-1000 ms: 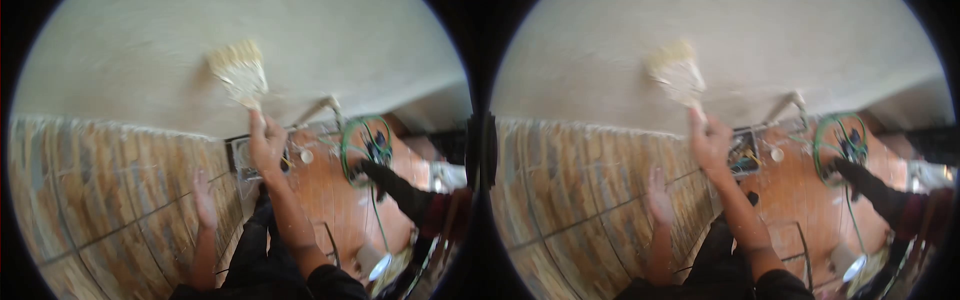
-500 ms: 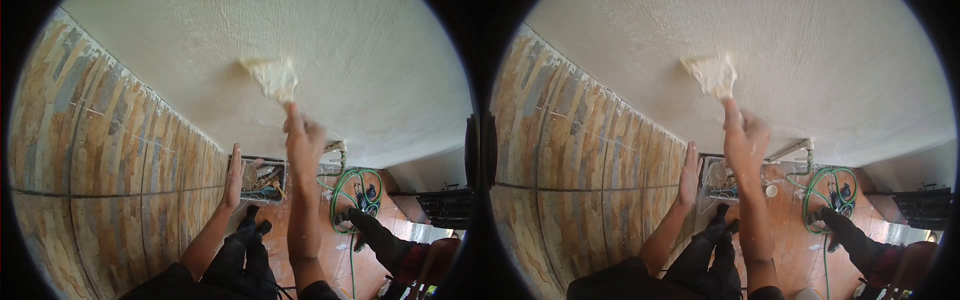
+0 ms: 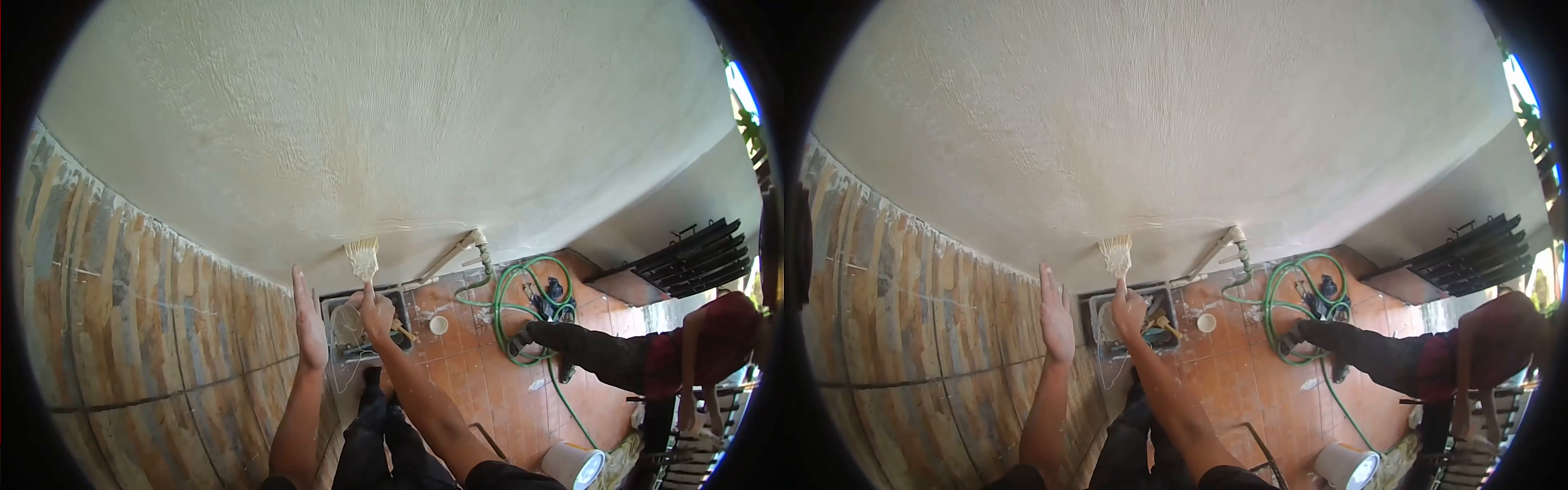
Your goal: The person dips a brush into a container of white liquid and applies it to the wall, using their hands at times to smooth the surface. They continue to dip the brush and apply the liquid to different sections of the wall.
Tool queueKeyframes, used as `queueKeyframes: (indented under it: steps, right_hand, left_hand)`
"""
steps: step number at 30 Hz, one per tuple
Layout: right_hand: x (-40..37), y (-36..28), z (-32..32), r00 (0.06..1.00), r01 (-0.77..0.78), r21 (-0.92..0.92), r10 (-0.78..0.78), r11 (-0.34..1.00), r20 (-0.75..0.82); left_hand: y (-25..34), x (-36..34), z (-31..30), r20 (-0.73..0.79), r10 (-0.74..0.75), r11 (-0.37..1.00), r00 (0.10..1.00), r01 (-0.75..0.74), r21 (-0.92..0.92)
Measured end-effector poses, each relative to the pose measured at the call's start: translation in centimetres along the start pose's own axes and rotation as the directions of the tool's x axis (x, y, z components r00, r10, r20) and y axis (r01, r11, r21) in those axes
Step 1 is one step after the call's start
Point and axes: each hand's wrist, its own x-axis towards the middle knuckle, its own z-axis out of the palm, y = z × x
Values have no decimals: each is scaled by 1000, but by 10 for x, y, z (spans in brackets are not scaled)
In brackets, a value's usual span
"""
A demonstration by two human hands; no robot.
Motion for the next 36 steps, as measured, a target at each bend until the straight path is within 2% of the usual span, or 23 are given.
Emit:
queueKeyframes:
  steps: [2, 4, 6, 8, 9, 10, 12, 14, 17, 19, 22, 24, 25, 26, 27, 28, 29, 30, 31, 32, 33, 35, 36]
  right_hand:
    - [-4, -11, -8, 999, -43, 22, 42, 999, 16]
    - [-18, -35, -13, 996, -77, 49, 74, 996, 57]
    - [-26, -87, -30, 999, 32, 278, -37, 960, 12]
    - [-27, -178, -69, 986, 154, 397, -166, 905, -5]
    - [-21, -218, -85, 980, 175, 415, -200, 893, 17]
    - [-17, -251, -99, 970, 191, 432, -236, 882, 52]
    - [-26, -298, -114, 951, 234, 493, -303, 838, 63]
    - [-35, -341, -132, 912, 355, 462, -410, 812, 19]
    - [-39, -407, -173, 865, 448, 456, -502, 769, -3]
    - [-38, -433, -189, 815, 543, 466, -573, 699, -91]
    - [-6, -396, -174, 824, 533, 374, -566, 759, -28]
    - [15, -326, -140, 900, 390, 258, -426, 884, 97]
    - [24, -275, -118, 913, 367, 198, -393, 909, 112]
    - [21, -231, -104, 921, 377, 13, -376, 926, 97]
    - [16, -191, -88, 958, 279, -160, -262, 947, 116]
    - [17, -131, -49, 971, 203, -276, -229, 940, -69]
    - [19, -141, -91, 956, -128, -149, 161, 981, 243]
    - [-14, -119, -58, 993, 40, -281, -8, 959, 114]
    - [-15, -114, -51, 982, 73, -265, -23, 962, 188]
    - [-20, -129, -55, 980, 37, -191, 2, 981, 197]
    - [-30, -158, -63, 973, 19, -122, 9, 992, 229]
    - [-42, -224, -81, 986, 82, -34, -77, 996, 145]
    - [-47, -261, -94, 982, 142, 82, -151, 986, 115]
  left_hand:
    - [-4, 5, 0, 5, 22, 999, 1000, -22, 26]
    - [-17, 11, -1, -76, 16, 994, 997, -7, 112]
    - [-17, 13, 0, -104, -1, 993, 995, 13, 121]
    - [-3, 8, 6, -120, 29, 997, 992, -21, 69]
    - [14, 8, 14, -167, -30, 997, 985, 41, 60]
    - [31, 6, 23, -189, -2, 997, 982, 15, 72]
    - [64, 1, 35, -239, -41, 999, 970, 35, -28]
    - [80, -8, 40, -249, -6, 999, 968, -5, -46]
    - [105, 2, 51, -170, 140, 986, 975, -154, -66]
    - [134, 3, 66, -161, 147, 988, 976, -153, -25]
    - [155, 2, 70, -137, 165, 986, 977, -165, 9]
    - [160, 1, 62, -127, 189, 982, 974, -190, 4]
    - [160, 1, 58, -171, 167, 985, 971, -173, -19]
    - [157, 2, 54, -206, 141, 987, 968, -154, -47]
    - [148, 1, 45, -217, 150, 984, 965, -167, -62]
    - [140, 5, 49, -207, 108, 988, 972, -129, -88]
    - [132, 5, 53, -168, 45, 992, 985, -65, -112]
    - [132, 2, 42, -195, 14, 995, 981, -33, -97]
    - [137, 7, 28, -229, 1, 997, 974, -19, -77]
    - [137, 11, 23, -172, -25, 996, 985, 10, -92]
    - [137, 15, 19, -192, -47, 995, 980, 30, -93]
    - [150, 26, 25, -192, -43, 995, 981, 25, -95]
    - [160, 29, 31, -215, -76, 990, 974, 47, -134]
